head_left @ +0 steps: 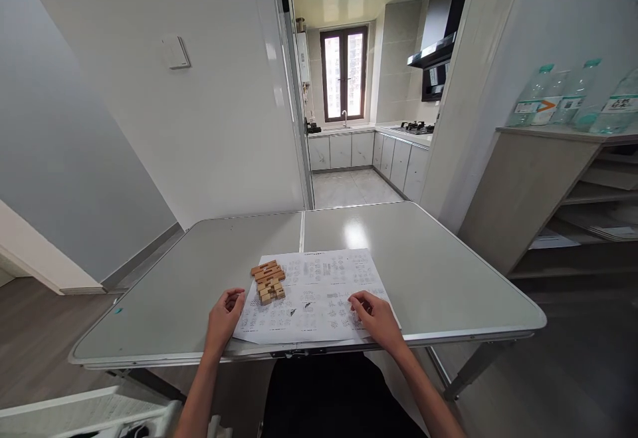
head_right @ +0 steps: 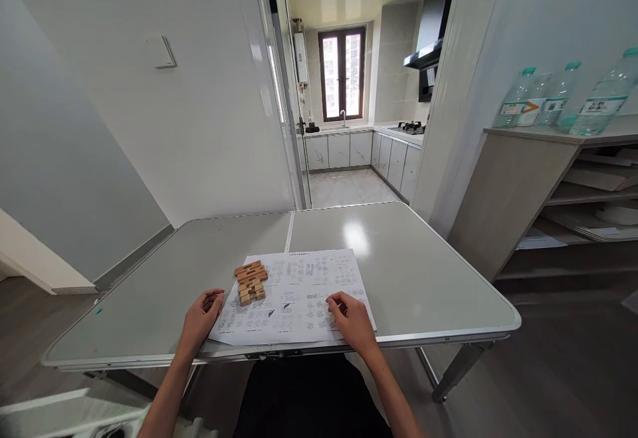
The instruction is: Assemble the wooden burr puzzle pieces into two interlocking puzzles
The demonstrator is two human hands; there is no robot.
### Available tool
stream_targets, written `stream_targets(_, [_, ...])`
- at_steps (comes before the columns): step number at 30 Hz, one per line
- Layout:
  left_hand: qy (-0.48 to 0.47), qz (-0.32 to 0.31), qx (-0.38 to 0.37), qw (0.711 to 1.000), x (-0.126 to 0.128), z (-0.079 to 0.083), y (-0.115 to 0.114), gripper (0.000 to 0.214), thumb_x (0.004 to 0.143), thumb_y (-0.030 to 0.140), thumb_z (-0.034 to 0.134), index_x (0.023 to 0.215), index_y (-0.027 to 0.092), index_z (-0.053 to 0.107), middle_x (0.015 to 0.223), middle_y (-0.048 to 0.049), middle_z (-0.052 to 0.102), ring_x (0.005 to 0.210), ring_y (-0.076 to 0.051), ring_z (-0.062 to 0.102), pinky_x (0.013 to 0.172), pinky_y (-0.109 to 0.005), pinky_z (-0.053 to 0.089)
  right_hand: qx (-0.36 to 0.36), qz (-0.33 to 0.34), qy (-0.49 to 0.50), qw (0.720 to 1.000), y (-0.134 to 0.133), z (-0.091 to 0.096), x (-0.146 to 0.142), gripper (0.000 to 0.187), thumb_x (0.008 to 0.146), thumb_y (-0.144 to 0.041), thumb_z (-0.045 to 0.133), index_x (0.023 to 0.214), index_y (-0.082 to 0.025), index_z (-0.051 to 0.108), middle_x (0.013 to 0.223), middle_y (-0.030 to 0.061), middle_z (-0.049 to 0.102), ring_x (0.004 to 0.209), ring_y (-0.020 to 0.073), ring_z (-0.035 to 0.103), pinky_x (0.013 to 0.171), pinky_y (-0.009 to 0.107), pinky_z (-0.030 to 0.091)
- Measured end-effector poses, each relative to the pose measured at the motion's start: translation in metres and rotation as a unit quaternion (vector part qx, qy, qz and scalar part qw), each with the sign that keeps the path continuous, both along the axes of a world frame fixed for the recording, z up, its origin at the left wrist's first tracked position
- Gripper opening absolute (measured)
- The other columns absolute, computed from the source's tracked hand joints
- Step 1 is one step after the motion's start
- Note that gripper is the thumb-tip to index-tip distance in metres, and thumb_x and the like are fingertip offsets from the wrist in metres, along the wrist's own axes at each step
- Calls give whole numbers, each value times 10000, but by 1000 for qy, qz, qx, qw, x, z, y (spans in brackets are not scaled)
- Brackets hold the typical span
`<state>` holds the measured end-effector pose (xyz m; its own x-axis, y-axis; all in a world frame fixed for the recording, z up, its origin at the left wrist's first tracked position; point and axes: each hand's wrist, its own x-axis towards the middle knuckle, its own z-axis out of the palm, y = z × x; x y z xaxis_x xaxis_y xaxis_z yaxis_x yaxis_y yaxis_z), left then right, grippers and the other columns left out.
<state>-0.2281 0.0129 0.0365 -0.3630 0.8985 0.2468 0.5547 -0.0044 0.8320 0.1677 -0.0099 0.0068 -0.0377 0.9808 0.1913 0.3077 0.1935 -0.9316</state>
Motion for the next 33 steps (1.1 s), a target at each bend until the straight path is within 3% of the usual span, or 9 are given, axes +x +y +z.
stream_targets(33, [2,-5,0,1000,-2,-2,1,483,753,625,646,952,189,700,825,-68,722,754,-246,685,622,-305,534,7,-1,-6,1000,0,-1,1,464,943,-633,502,866,-223,703,765,42,743,596,194,631,600,299,487])
